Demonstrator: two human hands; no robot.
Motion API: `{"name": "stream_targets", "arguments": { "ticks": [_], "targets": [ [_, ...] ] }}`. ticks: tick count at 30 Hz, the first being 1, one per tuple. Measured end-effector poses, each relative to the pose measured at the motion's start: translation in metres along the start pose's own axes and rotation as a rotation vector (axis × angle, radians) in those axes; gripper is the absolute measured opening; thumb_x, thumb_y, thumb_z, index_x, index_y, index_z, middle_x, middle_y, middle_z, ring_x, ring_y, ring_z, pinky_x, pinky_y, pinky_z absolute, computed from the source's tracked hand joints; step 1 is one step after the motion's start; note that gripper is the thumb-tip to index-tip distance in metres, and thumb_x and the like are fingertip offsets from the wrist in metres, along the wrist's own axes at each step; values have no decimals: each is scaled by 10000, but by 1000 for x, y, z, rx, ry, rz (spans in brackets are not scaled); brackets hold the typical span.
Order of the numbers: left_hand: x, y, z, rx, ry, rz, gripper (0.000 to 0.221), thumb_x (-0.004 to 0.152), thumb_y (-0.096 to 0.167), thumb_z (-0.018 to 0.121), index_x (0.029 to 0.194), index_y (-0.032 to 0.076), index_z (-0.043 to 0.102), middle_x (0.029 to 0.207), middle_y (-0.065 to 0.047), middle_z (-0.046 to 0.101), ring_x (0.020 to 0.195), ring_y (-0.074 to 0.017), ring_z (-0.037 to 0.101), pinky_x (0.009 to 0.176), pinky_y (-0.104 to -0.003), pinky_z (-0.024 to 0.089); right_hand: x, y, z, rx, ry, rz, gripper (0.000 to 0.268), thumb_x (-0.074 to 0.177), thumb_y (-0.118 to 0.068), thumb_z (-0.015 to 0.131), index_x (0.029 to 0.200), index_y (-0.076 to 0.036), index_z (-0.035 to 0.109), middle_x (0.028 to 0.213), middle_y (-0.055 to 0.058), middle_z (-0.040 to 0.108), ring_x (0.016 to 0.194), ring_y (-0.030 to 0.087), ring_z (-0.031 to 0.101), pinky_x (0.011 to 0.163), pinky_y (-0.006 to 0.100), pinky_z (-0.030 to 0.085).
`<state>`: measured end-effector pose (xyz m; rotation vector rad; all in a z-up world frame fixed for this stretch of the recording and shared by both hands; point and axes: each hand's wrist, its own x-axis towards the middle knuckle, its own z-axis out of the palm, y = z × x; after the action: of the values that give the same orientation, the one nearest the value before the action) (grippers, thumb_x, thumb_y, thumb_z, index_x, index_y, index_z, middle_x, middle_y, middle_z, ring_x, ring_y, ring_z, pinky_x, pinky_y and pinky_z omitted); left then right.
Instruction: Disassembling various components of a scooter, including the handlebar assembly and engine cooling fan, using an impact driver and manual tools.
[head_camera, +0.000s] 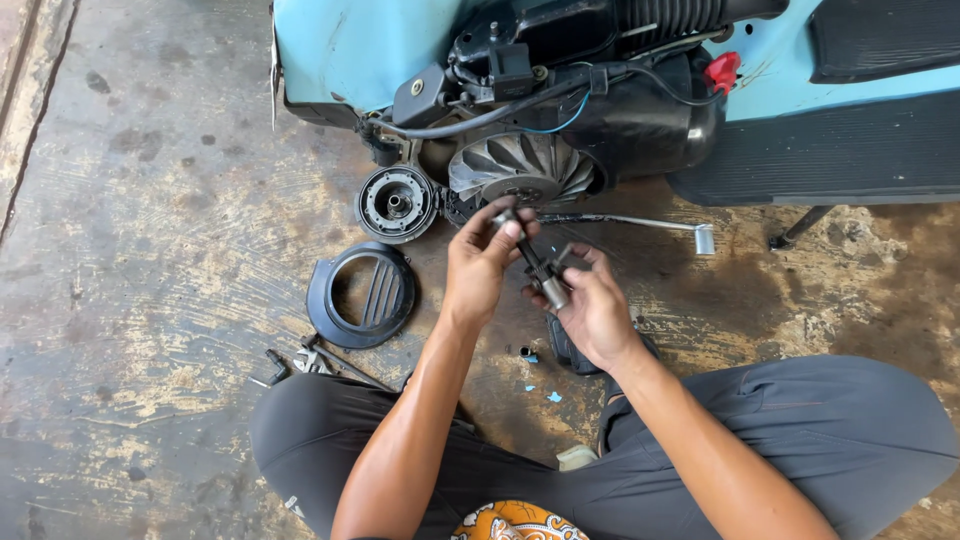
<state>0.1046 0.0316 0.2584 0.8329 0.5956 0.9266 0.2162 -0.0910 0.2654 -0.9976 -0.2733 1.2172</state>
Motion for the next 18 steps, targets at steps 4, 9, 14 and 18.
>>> {"name": "stream_targets", "arguments": {
  "ticks": [4,9,14,18],
  "targets": [
    [-3,6,-1,-70,27,42,362,972,-44,644,1331,-57,595,1151,-260,721,1028,-321,747,899,-395,646,2,10,-14,66,-2,227,437,1033,-516,471,1151,-107,572,975,234,734,774,312,738,652,371,579],
    [-2,0,-7,-102,11,107,367,983,-35,634,1345,-52,580,1134,-264,723,1024,-325,751,908,-406,651,9,31,-27,51,-98,86,210,1034,-240,565,1155,-72,602,938,214,699,816,304,686,712,356,513],
    [-5,8,-6,-117,-5,127,371,976,-31,643,1339,-63,574,1129,-278,718,1022,-335,749,927,-427,642,6,15,-20,93,-98,208,313,1004,-374,485,1114,-96,572,862,202,677,707,286,674,612,346,493],
    [-6,5,-4,-111,-6,133,365,986,-29,625,1345,-61,567,1127,-275,719,1019,-326,753,923,-418,645,15,34,-41,26,-88,177,284,1071,-303,491,1080,-44,605,886,223,694,682,265,683,586,318,500]
  ]
}}
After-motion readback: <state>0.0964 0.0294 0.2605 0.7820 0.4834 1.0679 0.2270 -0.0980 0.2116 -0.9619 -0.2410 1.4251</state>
